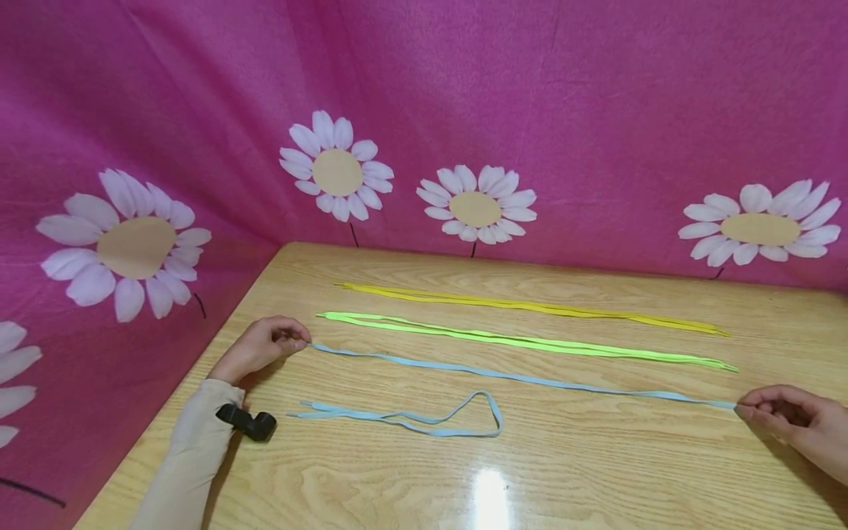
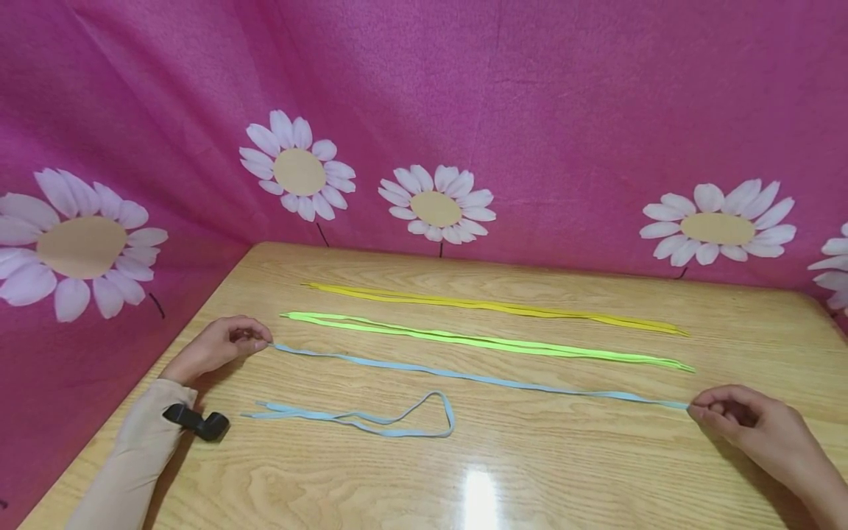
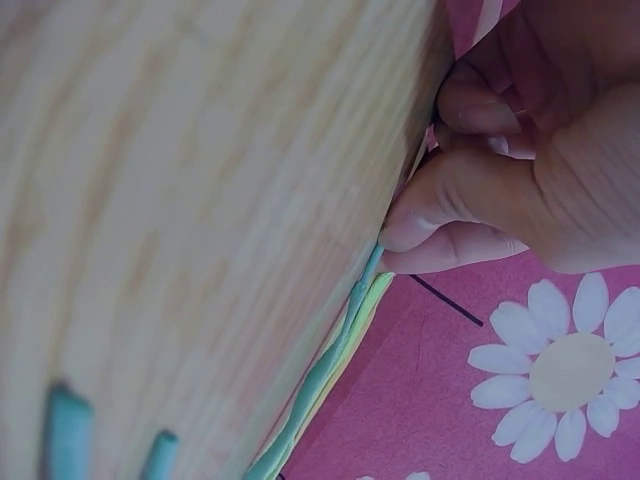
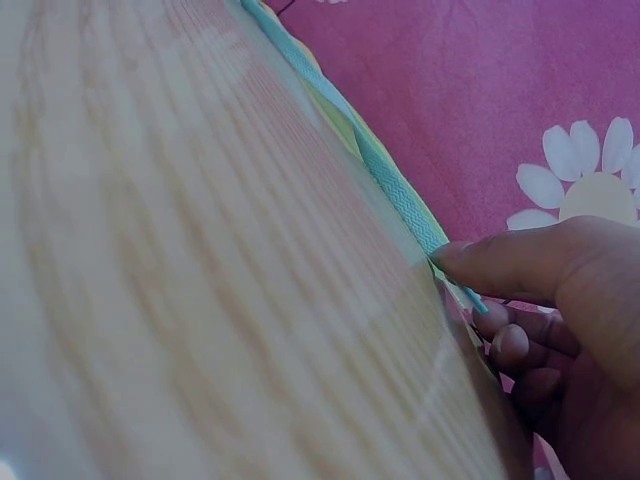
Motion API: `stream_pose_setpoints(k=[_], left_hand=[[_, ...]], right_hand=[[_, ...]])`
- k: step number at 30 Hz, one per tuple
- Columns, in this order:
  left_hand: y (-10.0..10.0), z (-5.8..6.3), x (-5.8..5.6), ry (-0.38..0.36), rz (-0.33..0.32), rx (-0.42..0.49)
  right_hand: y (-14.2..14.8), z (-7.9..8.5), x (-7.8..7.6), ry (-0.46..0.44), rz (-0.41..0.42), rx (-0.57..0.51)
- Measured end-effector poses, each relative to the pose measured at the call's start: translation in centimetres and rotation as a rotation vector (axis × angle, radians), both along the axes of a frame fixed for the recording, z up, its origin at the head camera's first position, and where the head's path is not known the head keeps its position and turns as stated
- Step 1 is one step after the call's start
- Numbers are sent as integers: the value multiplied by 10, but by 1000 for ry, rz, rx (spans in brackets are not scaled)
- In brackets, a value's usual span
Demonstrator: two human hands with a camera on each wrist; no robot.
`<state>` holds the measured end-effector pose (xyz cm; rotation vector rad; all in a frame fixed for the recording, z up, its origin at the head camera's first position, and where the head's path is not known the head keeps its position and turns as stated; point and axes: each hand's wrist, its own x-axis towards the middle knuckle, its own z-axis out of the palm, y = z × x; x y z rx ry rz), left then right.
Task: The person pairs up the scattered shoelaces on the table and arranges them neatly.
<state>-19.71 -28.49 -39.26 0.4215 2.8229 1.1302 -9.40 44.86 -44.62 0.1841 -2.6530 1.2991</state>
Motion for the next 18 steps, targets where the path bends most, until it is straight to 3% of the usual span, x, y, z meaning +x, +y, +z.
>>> stream_pose_setpoints(k=[13, 18], left_hand=[[-1, -3, -1, 17, 18, -17], [-2, -4, -2, 33, 19, -19]], right_hand=[[-3, 0, 2, 5, -37, 70], [-3, 0, 1, 10, -18, 40]])
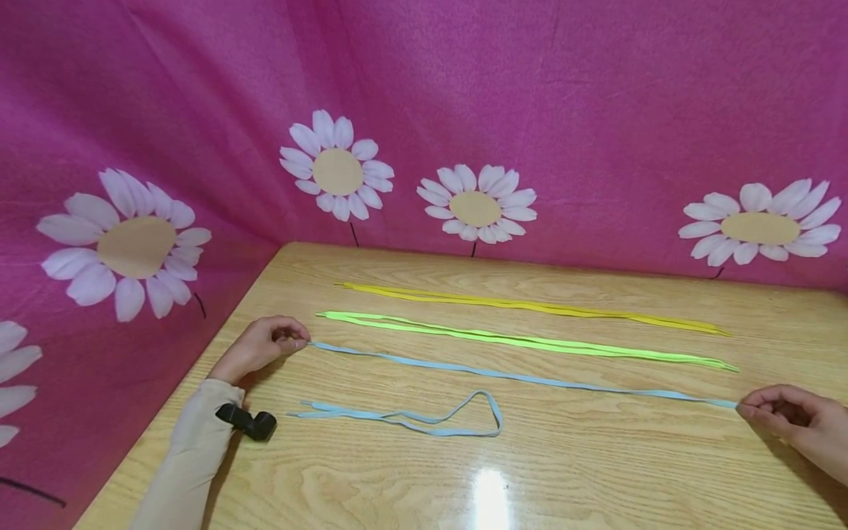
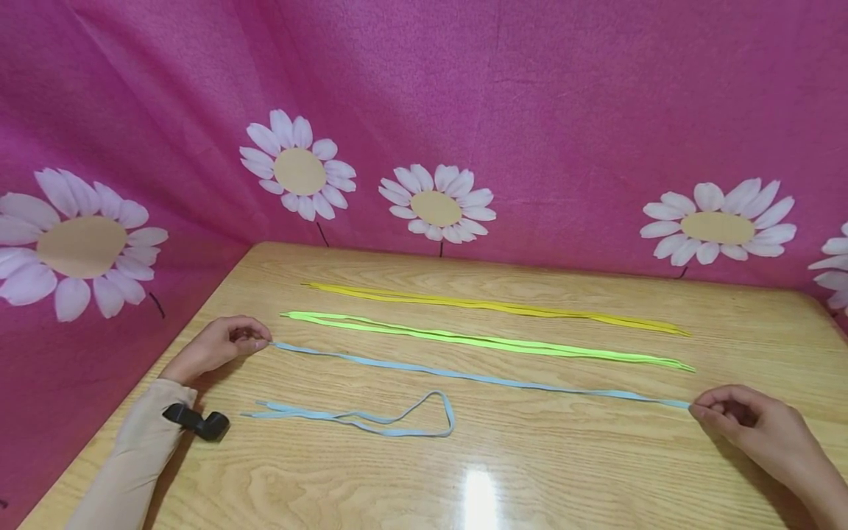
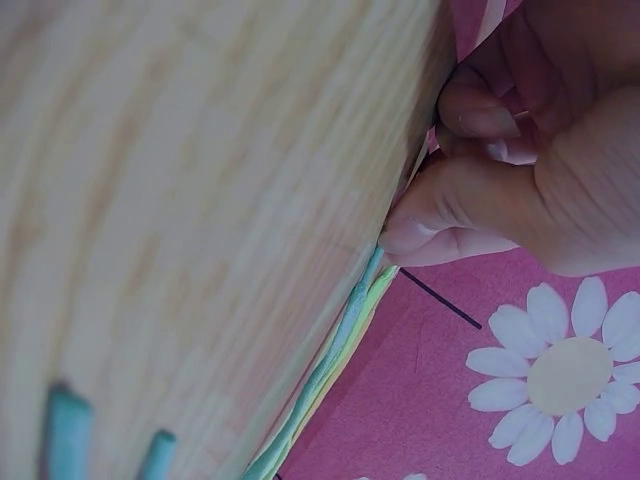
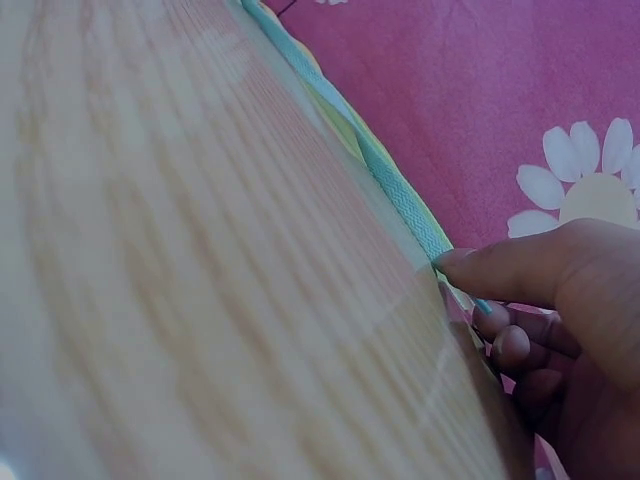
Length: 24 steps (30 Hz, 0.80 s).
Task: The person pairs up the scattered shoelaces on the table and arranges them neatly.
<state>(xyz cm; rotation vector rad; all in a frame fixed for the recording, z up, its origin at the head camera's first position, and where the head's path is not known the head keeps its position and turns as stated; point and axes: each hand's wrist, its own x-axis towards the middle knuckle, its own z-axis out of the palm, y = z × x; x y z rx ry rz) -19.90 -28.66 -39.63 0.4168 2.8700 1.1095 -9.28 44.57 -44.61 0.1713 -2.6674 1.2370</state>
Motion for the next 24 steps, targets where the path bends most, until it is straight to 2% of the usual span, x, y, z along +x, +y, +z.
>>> stream_pose_setpoints(k=[6, 12, 15, 19, 21, 24], left_hand=[[-2, 0, 0, -4, 0, 9], [-3, 7, 4, -17, -32, 1], [-3, 12, 6, -2, -8, 6], [-4, 18, 9, 22, 45, 78], [-5, 20, 10, 12, 26, 84], [-7, 21, 11, -54, -50, 28]], right_hand=[[-2, 3, -1, 3, 10, 6], [-5, 6, -3, -4, -5, 6], [-6, 8, -4, -7, -6, 6], [-7, 10, -8, 10, -13, 29], [-8, 10, -10, 20, -17, 36], [-8, 11, -12, 33, -7, 20]])
